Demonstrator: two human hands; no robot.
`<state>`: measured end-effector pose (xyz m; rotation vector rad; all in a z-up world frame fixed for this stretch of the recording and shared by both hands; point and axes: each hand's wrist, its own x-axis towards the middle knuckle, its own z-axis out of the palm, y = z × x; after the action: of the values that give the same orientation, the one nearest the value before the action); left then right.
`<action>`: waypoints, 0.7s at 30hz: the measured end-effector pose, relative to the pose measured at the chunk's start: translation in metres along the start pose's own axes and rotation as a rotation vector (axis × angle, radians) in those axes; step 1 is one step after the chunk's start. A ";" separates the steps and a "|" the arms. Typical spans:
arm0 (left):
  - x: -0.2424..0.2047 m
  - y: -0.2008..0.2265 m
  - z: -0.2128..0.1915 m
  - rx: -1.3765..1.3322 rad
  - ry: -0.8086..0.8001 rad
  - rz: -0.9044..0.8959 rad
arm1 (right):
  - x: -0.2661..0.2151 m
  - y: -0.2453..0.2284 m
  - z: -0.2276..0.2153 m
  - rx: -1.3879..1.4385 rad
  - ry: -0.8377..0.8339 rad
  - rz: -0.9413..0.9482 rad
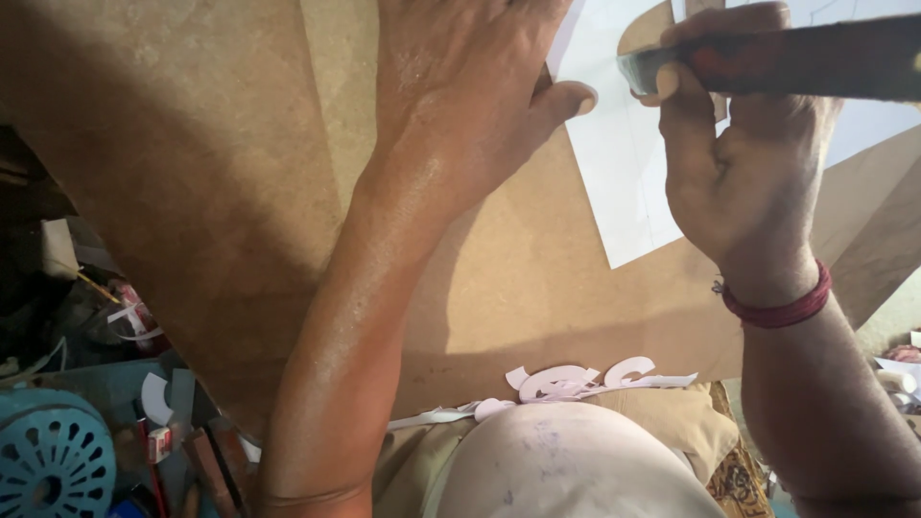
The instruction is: Cutting out stencil letters and shapes from a sheet of paper using a utility knife and a pencil.
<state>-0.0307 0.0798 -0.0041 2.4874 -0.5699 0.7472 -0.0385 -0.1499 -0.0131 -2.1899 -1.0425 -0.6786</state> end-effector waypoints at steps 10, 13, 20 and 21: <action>0.000 0.001 0.001 -0.042 -0.023 -0.029 | 0.004 -0.003 -0.007 -0.157 -0.038 -0.051; -0.003 0.000 0.002 -0.046 -0.022 -0.023 | -0.002 0.006 -0.008 -0.029 -0.080 0.037; -0.003 0.000 0.005 -0.094 -0.015 -0.025 | 0.000 0.017 -0.015 -0.088 -0.121 -0.120; -0.003 0.000 0.005 -0.133 -0.048 -0.057 | 0.000 0.018 -0.016 -0.079 -0.135 -0.126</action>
<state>-0.0312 0.0780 -0.0100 2.3934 -0.5455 0.6084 -0.0270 -0.1702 -0.0071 -2.2784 -1.2511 -0.6441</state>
